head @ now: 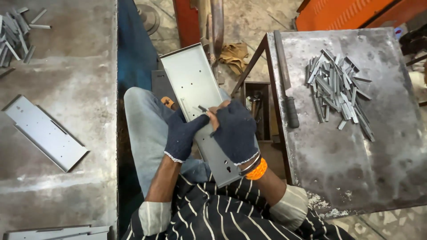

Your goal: Spot welding metal strips onto larger rectangular metal housings at a manual workstation.

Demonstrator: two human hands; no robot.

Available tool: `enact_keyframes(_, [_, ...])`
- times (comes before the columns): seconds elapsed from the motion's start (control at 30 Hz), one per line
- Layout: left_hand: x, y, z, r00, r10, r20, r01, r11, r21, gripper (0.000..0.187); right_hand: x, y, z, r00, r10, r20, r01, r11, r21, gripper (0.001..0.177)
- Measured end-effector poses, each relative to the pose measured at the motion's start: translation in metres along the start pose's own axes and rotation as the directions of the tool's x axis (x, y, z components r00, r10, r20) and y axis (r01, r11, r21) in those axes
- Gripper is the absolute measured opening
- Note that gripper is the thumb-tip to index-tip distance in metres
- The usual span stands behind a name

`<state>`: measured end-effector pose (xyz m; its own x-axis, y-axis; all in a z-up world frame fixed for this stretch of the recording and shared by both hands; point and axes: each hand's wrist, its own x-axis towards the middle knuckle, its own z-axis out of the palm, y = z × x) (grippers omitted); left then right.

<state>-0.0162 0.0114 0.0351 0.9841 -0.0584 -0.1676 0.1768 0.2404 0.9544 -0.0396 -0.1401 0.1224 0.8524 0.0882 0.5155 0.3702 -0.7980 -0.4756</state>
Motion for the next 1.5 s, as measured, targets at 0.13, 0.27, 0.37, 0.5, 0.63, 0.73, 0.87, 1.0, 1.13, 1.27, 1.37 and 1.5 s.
enact_keyframes(0.13, [0.0,-0.003,-0.003,0.998,-0.008,-0.06,0.008,1.0,0.005,0.035,-0.005,-0.011,-0.001,0.997,-0.075,-0.019,0.074,0.997,-0.024,0.009])
enact_keyframes(0.27, [-0.006,0.009,0.001,0.996,-0.016,-0.091,0.021,0.998,0.052,0.039,-0.009,-0.009,0.001,1.0,0.012,-0.021,-0.012,1.0,-0.006,0.022])
enact_keyframes(0.37, [-0.012,0.018,0.005,0.994,0.002,-0.107,0.005,0.998,0.062,0.041,-0.003,0.0,0.001,0.985,0.124,-0.124,-0.121,0.992,0.031,0.023])
enact_keyframes(0.5, [-0.017,0.018,0.009,0.992,0.027,-0.12,-0.021,0.998,0.054,0.043,0.003,0.003,-0.009,0.97,0.226,-0.094,-0.223,0.974,0.034,0.026])
enact_keyframes(0.63, [-0.019,0.022,0.009,0.993,0.035,-0.112,-0.027,0.997,0.078,0.042,-0.003,0.011,-0.008,0.996,0.082,-0.018,-0.083,0.989,-0.121,0.029])
enact_keyframes(0.73, [-0.021,0.027,0.008,0.991,0.031,-0.128,-0.018,0.995,0.099,0.04,0.002,0.008,-0.014,0.998,0.048,0.03,-0.047,0.998,-0.039,0.037])
enact_keyframes(0.87, [-0.024,0.037,0.009,0.991,0.047,-0.125,-0.036,0.995,0.094,0.039,0.007,0.003,-0.023,0.991,0.076,0.113,-0.072,0.997,-0.037,0.044])
enact_keyframes(1.0, [-0.024,0.048,0.011,0.99,0.066,-0.123,-0.056,0.995,0.087,0.042,0.013,0.0,-0.031,0.993,0.025,0.114,-0.022,0.999,-0.029,0.044])
enact_keyframes(1.13, [-0.028,0.065,0.017,0.991,0.078,-0.107,-0.075,0.997,0.034,0.044,0.014,0.004,-0.035,0.993,0.01,0.12,-0.013,1.0,0.028,0.045])
enact_keyframes(1.27, [-0.028,0.075,0.02,0.993,0.068,-0.095,-0.065,0.997,0.03,0.043,0.017,0.003,-0.042,0.989,0.021,0.146,-0.028,0.998,0.05,0.047])
enact_keyframes(1.37, [-0.023,0.078,0.021,0.995,0.057,-0.086,-0.053,0.998,0.046,0.041,0.023,0.002,-0.046,0.99,0.014,0.141,-0.026,0.996,0.083,0.049])
enact_keyframes(1.5, [-0.013,0.094,0.025,0.996,0.058,-0.066,-0.054,0.997,0.063,0.038,0.033,0.008,-0.043,0.994,-0.013,0.111,0.006,0.998,0.067,0.03])
